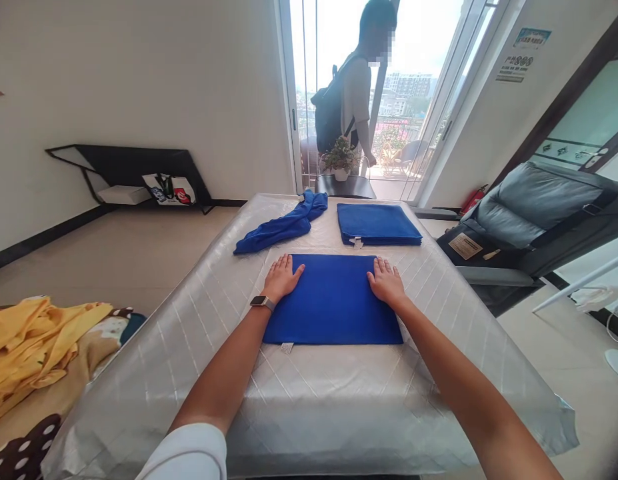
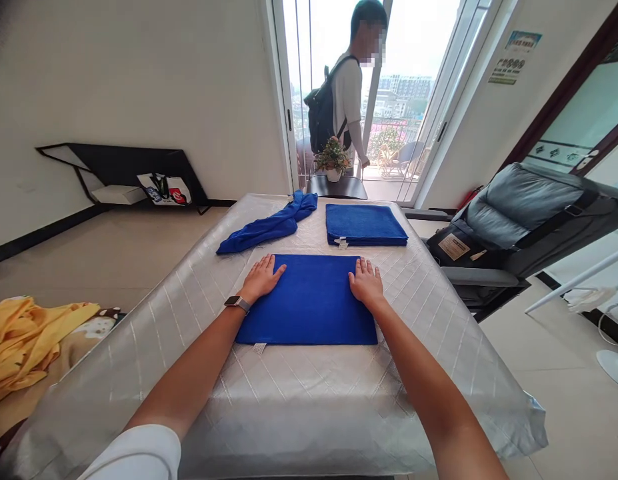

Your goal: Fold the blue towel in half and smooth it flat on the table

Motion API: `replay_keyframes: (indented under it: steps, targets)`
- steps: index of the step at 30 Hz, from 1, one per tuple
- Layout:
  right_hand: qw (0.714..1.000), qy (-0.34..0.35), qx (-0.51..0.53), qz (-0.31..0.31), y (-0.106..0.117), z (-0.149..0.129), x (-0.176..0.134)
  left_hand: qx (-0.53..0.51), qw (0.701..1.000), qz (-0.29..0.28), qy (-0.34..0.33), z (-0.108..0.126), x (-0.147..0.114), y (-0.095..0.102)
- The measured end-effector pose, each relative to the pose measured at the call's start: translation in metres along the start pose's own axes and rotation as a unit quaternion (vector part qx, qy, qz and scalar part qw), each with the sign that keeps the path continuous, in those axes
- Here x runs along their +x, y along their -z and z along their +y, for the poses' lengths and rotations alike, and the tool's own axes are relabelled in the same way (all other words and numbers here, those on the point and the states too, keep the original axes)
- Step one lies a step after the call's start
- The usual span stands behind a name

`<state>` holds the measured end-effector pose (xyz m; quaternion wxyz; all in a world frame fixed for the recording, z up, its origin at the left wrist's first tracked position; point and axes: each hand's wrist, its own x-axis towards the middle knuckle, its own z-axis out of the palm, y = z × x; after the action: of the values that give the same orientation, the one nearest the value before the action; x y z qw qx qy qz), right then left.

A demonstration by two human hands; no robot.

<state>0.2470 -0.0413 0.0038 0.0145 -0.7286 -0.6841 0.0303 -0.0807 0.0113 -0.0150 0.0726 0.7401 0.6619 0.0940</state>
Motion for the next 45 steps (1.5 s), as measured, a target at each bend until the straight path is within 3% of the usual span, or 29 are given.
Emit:
replay_keyframes:
  steps: [5,13,18,20,23,26,28,30,32,34,37,45]
  targets:
    - [0.999,-0.004,0.025,-0.020,-0.004,-0.003,-0.022,0.015,1.000,0.012,-0.007,-0.003,0.001,-0.002]
    - [0.997,0.001,0.065,-0.042,-0.002,-0.003,-0.022,0.038,0.999,0.038,-0.009,-0.004,-0.002,0.000]
    - [0.996,0.006,0.083,-0.041,-0.004,-0.004,-0.022,0.024,0.988,0.146,-0.033,0.002,-0.014,0.020]
    - [0.995,0.008,0.091,-0.040,-0.005,-0.005,-0.022,0.006,0.983,0.177,-0.041,0.020,-0.023,0.028]
    - [0.994,0.009,0.101,-0.034,-0.006,-0.006,-0.022,0.011,0.985,0.122,-0.125,0.075,-0.038,0.025]
    - [0.994,0.011,0.103,-0.022,-0.007,-0.004,-0.023,0.038,0.965,0.044,-0.255,0.145,-0.041,-0.002]
    - [0.996,0.021,0.088,-0.020,-0.007,-0.002,-0.024,0.026,0.952,0.017,-0.305,0.185,-0.031,-0.024]
    - [0.997,0.033,0.071,-0.023,-0.007,0.000,-0.026,0.001,0.948,-0.002,-0.319,0.210,-0.015,-0.042]
    - [0.997,0.040,0.067,-0.024,-0.005,0.000,-0.027,-0.025,0.952,-0.018,-0.306,0.220,0.000,-0.052]
    - [0.996,0.036,0.078,-0.024,-0.004,-0.001,-0.028,-0.031,0.957,-0.022,-0.288,0.214,0.009,-0.055]
    - [0.995,0.017,0.097,-0.016,-0.003,-0.004,-0.027,-0.004,0.968,-0.015,-0.251,0.186,0.010,-0.049]
    - [0.995,0.011,0.099,-0.008,-0.006,-0.004,-0.024,0.051,0.996,-0.026,-0.068,0.062,-0.004,-0.012]
